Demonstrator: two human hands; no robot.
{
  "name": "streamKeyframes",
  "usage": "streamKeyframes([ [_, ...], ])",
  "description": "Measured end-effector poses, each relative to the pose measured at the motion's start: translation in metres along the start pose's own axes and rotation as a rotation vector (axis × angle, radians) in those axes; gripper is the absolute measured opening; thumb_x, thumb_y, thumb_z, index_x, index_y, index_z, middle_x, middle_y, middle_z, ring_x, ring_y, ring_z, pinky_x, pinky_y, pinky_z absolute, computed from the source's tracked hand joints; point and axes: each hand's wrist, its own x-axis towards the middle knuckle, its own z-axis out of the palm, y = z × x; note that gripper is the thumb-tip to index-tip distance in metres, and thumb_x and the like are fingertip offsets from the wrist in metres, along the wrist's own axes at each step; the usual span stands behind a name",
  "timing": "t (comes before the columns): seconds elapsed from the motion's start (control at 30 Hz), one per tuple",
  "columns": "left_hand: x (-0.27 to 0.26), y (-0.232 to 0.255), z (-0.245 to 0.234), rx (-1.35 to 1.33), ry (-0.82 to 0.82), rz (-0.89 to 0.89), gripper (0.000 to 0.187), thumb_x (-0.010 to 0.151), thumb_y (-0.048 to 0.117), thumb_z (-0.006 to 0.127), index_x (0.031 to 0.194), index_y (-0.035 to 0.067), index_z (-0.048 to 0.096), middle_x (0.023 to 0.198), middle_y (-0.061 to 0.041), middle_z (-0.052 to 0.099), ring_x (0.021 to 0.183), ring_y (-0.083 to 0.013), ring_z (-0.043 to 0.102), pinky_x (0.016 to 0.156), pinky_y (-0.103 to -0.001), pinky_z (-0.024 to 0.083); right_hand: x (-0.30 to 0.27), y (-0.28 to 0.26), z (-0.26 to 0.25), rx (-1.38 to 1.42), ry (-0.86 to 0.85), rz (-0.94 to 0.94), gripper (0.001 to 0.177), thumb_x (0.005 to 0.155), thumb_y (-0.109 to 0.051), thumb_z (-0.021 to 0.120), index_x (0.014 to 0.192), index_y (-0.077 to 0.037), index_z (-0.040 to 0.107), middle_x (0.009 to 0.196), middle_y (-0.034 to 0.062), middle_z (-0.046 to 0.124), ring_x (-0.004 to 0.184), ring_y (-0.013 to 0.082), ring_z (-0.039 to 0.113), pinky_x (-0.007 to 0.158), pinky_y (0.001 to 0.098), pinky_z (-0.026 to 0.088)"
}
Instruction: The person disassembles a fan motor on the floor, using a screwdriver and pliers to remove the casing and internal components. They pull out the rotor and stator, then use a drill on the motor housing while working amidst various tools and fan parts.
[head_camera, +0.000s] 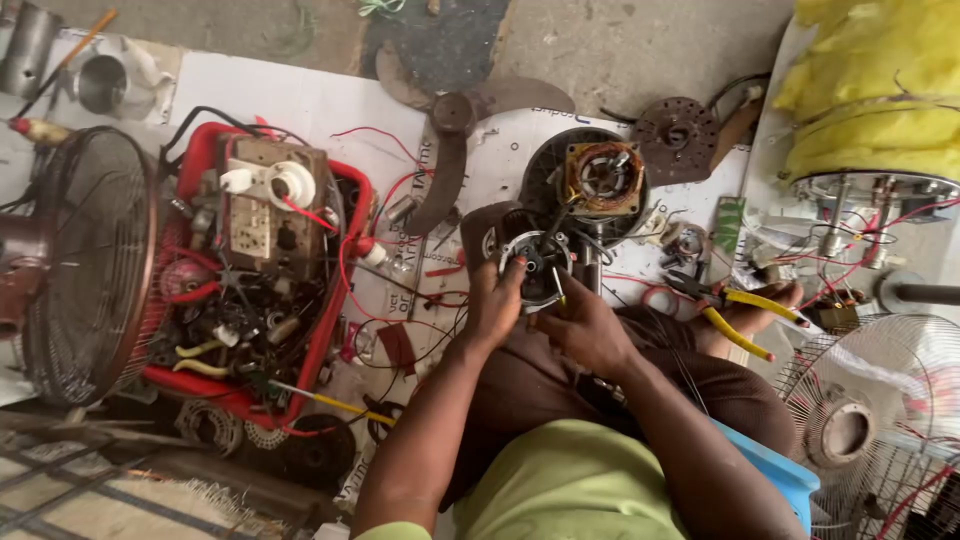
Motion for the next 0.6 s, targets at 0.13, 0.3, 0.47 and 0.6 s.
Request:
streamKeyframes([
  [0.13, -0.0007, 0.0054, 0.0014, -0.124, -0.013, -0.019, 0.028, 0.103, 0.019, 0.055, 0.118, 0.000, 0.068, 0.097, -0.006, 0.072, 0.085, -0.0138, 0.065, 0.075, -0.031, 0.053, 0.0066, 0.0113, 0.0038, 0.133, -0.015, -0.067, 0.088, 0.086, -0.009, 0.071, 0.162, -0.010, 0.026, 0.077, 0.0068, 0.072, 0.058, 0.0106, 0.059, 0.053, 0.0289, 0.050],
  [0.3, -0.0001, 0.0025, 0.0028, -0.075, 0.038, -0.062, 0.027, 0.103, 0.017, 0.056, 0.118, -0.001, 0.068, 0.099, -0.008, 0.073, 0.088, -0.0149, 0.067, 0.077, -0.030, 0.055, 0.0055, 0.0049, 0.0047, 0.089, -0.023, -0.025, 0.091, 0.084, -0.008, 0.074, 0.160, -0.013, 0.026, 0.076, 0.0048, 0.071, 0.058, 0.0099, 0.058, 0.053, 0.0276, 0.050],
  [0.47, -0.0005, 0.0047, 0.0025, -0.084, 0.031, -0.009, 0.026, 0.103, 0.016, 0.056, 0.120, 0.001, 0.067, 0.101, -0.006, 0.073, 0.090, -0.0137, 0.066, 0.079, -0.029, 0.054, 0.0060, 0.0071, 0.0042, 0.095, -0.002, -0.015, 0.078, 0.085, -0.010, 0.075, 0.155, -0.012, 0.039, 0.074, 0.0056, 0.069, 0.057, 0.0101, 0.058, 0.051, 0.0278, 0.049],
  [0.6, -0.0027, 0.0050, -0.0004, -0.022, -0.011, -0.023, 0.024, 0.102, 0.013, 0.060, 0.119, -0.001, 0.070, 0.100, -0.008, 0.071, 0.090, -0.0144, 0.064, 0.080, -0.031, 0.053, 0.0102, 0.0145, -0.0030, 0.141, 0.167, 0.063, 0.033, 0.095, -0.016, 0.069, 0.125, -0.001, 0.070, 0.085, -0.0016, 0.077, 0.057, 0.0081, 0.057, 0.051, 0.0252, 0.047],
])
